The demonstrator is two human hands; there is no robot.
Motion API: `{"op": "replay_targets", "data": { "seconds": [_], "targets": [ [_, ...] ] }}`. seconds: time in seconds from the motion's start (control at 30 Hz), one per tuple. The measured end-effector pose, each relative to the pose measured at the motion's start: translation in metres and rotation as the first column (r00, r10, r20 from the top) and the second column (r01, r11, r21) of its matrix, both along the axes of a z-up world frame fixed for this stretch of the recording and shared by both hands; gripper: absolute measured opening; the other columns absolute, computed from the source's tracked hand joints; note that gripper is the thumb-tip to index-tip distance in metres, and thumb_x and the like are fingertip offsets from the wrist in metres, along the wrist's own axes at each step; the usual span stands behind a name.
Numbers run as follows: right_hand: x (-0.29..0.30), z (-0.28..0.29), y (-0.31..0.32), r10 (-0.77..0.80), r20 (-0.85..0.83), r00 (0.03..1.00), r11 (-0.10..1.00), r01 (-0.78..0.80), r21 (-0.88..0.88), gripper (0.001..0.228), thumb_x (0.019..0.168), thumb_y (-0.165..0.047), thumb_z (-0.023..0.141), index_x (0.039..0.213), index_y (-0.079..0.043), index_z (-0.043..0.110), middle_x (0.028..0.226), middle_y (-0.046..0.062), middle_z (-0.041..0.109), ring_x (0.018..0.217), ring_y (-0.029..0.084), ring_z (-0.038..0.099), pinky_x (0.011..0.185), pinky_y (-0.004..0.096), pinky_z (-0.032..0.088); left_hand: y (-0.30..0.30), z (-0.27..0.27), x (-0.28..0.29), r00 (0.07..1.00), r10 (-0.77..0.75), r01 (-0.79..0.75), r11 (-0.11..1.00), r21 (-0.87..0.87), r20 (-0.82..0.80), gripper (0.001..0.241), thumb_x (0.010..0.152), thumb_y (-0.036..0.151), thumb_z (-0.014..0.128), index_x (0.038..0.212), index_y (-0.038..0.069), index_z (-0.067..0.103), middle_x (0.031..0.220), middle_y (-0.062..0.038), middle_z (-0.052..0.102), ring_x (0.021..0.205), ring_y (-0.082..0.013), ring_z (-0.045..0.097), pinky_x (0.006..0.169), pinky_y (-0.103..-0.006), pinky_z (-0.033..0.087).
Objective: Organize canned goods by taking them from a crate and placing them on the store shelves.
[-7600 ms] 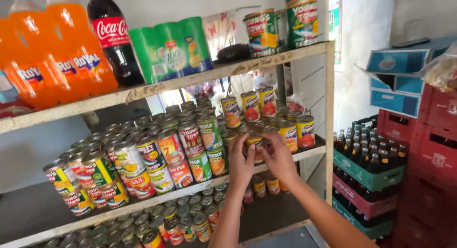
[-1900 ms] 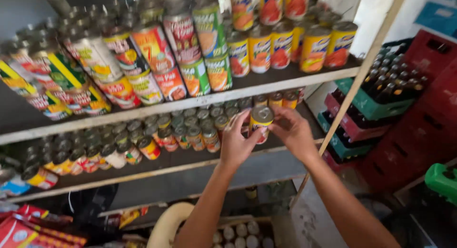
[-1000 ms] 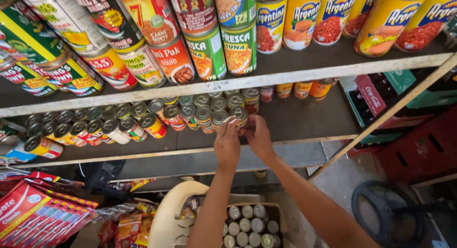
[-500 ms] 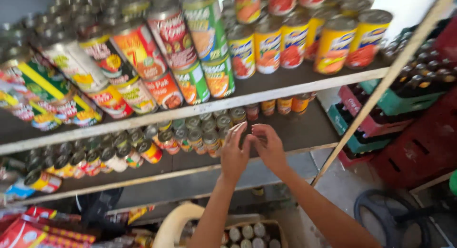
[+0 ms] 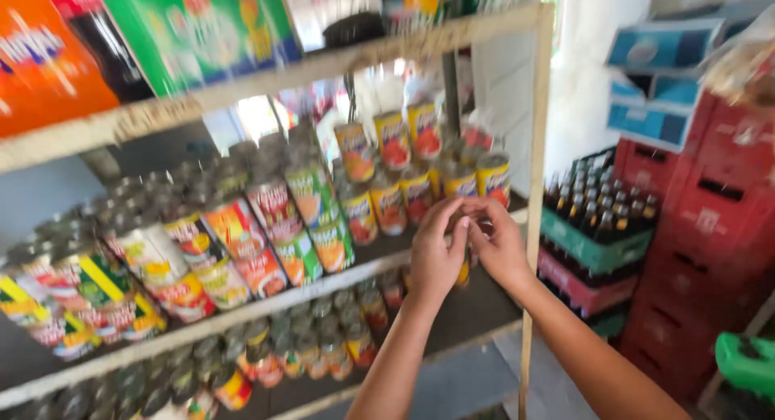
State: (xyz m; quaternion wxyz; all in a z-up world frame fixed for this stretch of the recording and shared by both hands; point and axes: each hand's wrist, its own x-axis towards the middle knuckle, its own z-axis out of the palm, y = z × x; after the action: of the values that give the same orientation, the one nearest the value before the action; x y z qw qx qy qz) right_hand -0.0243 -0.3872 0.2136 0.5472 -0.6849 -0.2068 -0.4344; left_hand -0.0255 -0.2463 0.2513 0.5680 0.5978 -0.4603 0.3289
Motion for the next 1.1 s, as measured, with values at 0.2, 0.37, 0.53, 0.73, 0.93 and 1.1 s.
{"op": "replay_targets", "data": {
  "seconds": [0.2,0.37,0.53,0.73,0.93,1.1],
  "targets": [
    [0.002,0.046,-0.027,-0.370,0.012,0.929,0.908,0.364,-0.205,0.042,0.087,0.001,0.066,0.129,-0.001,0.061,0.118,0.019,0.064,0.098,0.033,0.070,0.080,0.035,0.058,-0.028,0.010,0.045,0.907,0.420,-0.418,0.907,0.055,-0.039,0.042,0.097,0.022,0.066,0.133,0.002,0.058,0.129,-0.023,0.065,0.120,-0.0421,0.062,0.100,-0.0452,0.051],
    [0.043,0.017,-0.043,-0.405,0.083,0.911,0.869,0.412,-0.274,0.049,0.086,-0.001,0.073,0.133,0.000,0.061,0.118,0.023,0.066,0.107,0.040,0.068,0.088,0.039,0.055,-0.043,-0.007,0.071,0.854,0.466,-0.398,0.871,0.286,-0.232,0.058,0.093,0.026,0.069,0.142,0.002,0.049,0.131,-0.025,0.061,0.121,-0.0435,0.058,0.097,-0.0491,0.048],
    [-0.002,0.032,-0.020,-0.346,0.028,0.938,0.906,0.341,-0.250,0.047,0.089,-0.002,0.072,0.135,-0.001,0.062,0.118,0.018,0.069,0.102,0.031,0.070,0.086,0.035,0.055,-0.032,-0.007,0.047,0.842,0.441,-0.375,0.892,0.251,-0.311,0.058,0.093,0.026,0.069,0.143,0.003,0.051,0.132,-0.024,0.065,0.124,-0.0421,0.060,0.103,-0.0466,0.049],
    [-0.062,0.032,0.020,-0.142,-0.070,0.987,0.988,0.137,-0.075,0.049,0.095,-0.004,0.070,0.142,-0.004,0.057,0.113,0.006,0.066,0.103,0.014,0.067,0.085,0.027,0.057,0.021,-0.019,-0.013,0.860,0.510,-0.511,0.860,-0.018,-0.028,0.059,0.100,0.024,0.069,0.146,-0.005,0.047,0.146,-0.029,0.053,0.136,-0.0473,0.052,0.116,-0.0491,0.041],
    [-0.066,-0.041,0.079,-0.026,-0.169,0.985,0.992,0.005,-0.126,0.047,0.095,-0.003,0.076,0.140,-0.004,0.061,0.117,0.005,0.061,0.106,0.014,0.066,0.092,0.029,0.056,0.100,-0.089,-0.044,0.894,0.416,-0.402,0.909,0.111,-0.167,0.060,0.098,0.028,0.070,0.148,0.001,0.052,0.144,-0.021,0.061,0.133,-0.0383,0.059,0.114,-0.0435,0.048],
    [-0.031,-0.140,0.165,0.122,-0.255,0.959,0.987,-0.145,-0.074,0.043,0.096,-0.004,0.076,0.137,-0.004,0.063,0.113,0.007,0.065,0.102,0.013,0.065,0.089,0.027,0.055,0.193,-0.164,-0.045,0.805,0.556,-0.511,0.827,0.233,-0.207,0.061,0.097,0.025,0.075,0.147,0.000,0.051,0.140,-0.021,0.061,0.129,-0.0386,0.060,0.108,-0.0455,0.047]
  ]
}}
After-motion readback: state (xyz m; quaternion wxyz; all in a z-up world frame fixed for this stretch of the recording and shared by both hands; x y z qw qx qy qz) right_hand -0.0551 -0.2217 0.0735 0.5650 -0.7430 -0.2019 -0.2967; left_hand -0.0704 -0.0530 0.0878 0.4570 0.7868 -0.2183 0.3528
